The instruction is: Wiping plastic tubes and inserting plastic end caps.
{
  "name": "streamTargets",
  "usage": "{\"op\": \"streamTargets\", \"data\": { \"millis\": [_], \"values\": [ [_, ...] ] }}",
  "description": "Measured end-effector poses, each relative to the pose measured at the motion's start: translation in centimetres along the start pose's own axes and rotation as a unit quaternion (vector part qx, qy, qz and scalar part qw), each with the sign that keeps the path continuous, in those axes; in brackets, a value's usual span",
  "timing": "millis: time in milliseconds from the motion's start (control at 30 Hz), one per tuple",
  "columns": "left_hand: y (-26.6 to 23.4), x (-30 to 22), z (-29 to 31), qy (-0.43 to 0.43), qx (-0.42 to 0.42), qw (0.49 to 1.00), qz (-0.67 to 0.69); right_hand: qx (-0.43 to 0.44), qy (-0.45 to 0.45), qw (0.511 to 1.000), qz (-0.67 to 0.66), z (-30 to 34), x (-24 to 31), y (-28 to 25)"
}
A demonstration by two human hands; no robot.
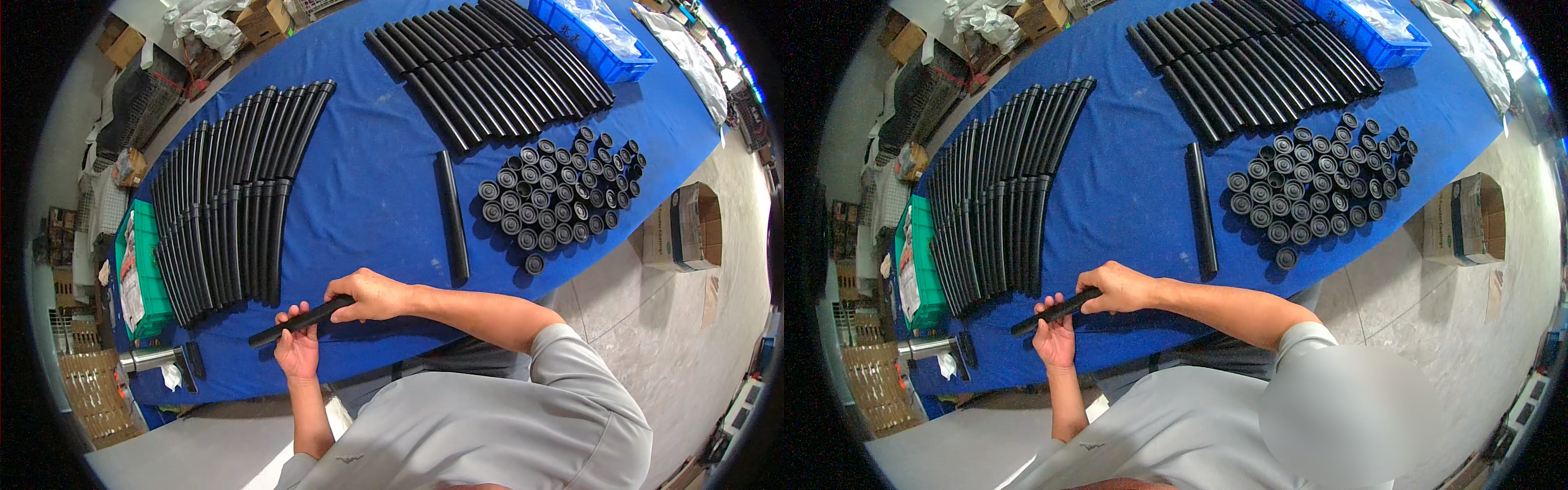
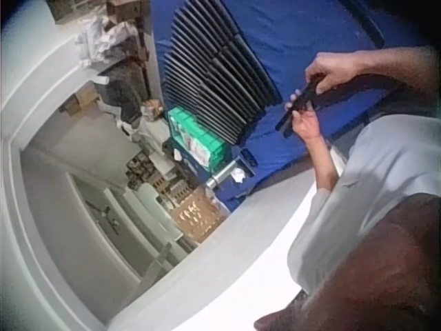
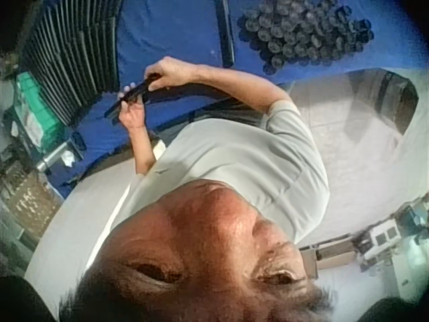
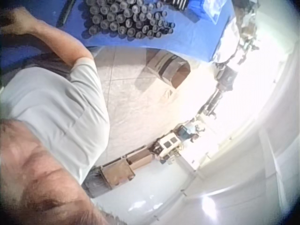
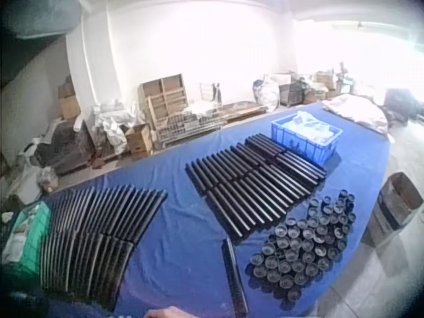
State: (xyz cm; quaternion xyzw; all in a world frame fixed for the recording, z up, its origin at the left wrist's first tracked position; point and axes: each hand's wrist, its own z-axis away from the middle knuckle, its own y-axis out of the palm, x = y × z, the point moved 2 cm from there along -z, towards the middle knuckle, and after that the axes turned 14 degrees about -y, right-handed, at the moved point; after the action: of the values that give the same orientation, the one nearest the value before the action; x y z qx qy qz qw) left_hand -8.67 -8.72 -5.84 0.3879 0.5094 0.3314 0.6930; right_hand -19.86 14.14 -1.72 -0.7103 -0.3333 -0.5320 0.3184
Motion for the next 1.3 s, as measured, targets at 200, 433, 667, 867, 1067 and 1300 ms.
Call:
{"op": "streamTargets", "data": {
  "millis": [200,433,667,867,1067,1300],
  "values": [
    [0.4,0.0,-0.1,0.009,0.002,1.000,-0.008,0.016,-0.025,1.000,0.008,-0.1,-0.2,-0.3],
    [0.5,0.1,-0.1,0.015,0.007,0.999,-0.034,0.013,-0.096,0.992,0.081,0.1,-1.0,0.2],
    [-0.2,0.2,0.0,-0.003,-0.019,1.000,-0.001,-0.048,-0.225,0.957,0.175,0.5,0.1,0.7],
    [0.1,0.1,-0.4,-0.003,-0.007,1.000,-0.006,0.030,0.022,0.999,0.002,0.2,-0.2,0.2],
    [-0.5,-0.2,0.1,-0.012,-0.009,1.000,0.008,-0.012,-0.100,0.992,0.080,-0.5,-0.3,0.4],
    [0.4,0.7,-0.5,-0.014,-0.049,0.998,-0.026,-0.029,-0.180,0.971,0.152,0.4,-0.3,0.7]
  ]
}}
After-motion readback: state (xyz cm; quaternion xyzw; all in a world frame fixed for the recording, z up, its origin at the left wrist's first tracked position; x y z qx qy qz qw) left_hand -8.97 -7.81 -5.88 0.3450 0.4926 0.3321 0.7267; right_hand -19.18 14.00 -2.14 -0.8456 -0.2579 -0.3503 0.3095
